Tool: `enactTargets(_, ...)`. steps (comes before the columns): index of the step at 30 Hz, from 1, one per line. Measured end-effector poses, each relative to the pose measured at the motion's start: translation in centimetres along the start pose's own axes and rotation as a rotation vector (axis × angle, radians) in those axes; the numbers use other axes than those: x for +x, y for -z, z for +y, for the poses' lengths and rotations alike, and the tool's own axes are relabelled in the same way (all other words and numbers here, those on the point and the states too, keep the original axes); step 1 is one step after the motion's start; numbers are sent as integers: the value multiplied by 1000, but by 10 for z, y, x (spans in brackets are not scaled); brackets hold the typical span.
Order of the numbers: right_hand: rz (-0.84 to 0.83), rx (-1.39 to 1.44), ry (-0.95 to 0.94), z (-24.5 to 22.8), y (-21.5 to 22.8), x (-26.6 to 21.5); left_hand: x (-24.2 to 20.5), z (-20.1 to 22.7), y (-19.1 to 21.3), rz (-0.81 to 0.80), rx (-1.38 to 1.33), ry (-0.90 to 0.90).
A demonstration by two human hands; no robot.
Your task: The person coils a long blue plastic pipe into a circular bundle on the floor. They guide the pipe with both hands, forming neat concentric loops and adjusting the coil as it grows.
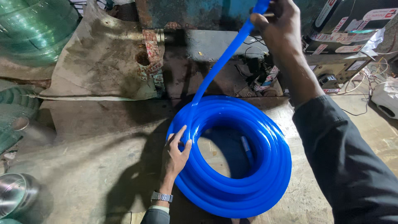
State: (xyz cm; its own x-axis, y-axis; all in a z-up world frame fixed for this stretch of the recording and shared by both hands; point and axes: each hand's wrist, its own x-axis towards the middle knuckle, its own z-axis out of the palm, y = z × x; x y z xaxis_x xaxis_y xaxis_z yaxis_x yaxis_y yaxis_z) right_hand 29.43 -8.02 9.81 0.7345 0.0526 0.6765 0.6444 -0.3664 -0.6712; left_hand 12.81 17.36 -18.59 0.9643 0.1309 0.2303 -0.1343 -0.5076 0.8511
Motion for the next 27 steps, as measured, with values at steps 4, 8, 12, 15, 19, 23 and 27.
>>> enactTargets(4,-32,-38,19,4,18,-20,-1,-2,-2,-31,-48,24)
enactTargets(8,-25,-142,3,5,33,-36,0,-3,-3,-20,-18,-14)
enactTargets(12,-16,-260,79,14,46,-50,0,-4,-6,-10,15,-8)
enactTargets(15,8,-400,77,20,50,-58,0,-7,-8,-18,40,-43)
enactTargets(19,2,-357,-1,8,43,-69,0,-4,-8,-19,40,-19)
enactTargets(23,-9,-480,12,10,45,-78,1,-2,-6,-22,56,-25)
enactTargets(27,30,-507,-1,20,55,-89,-1,-13,-13,75,72,-186)
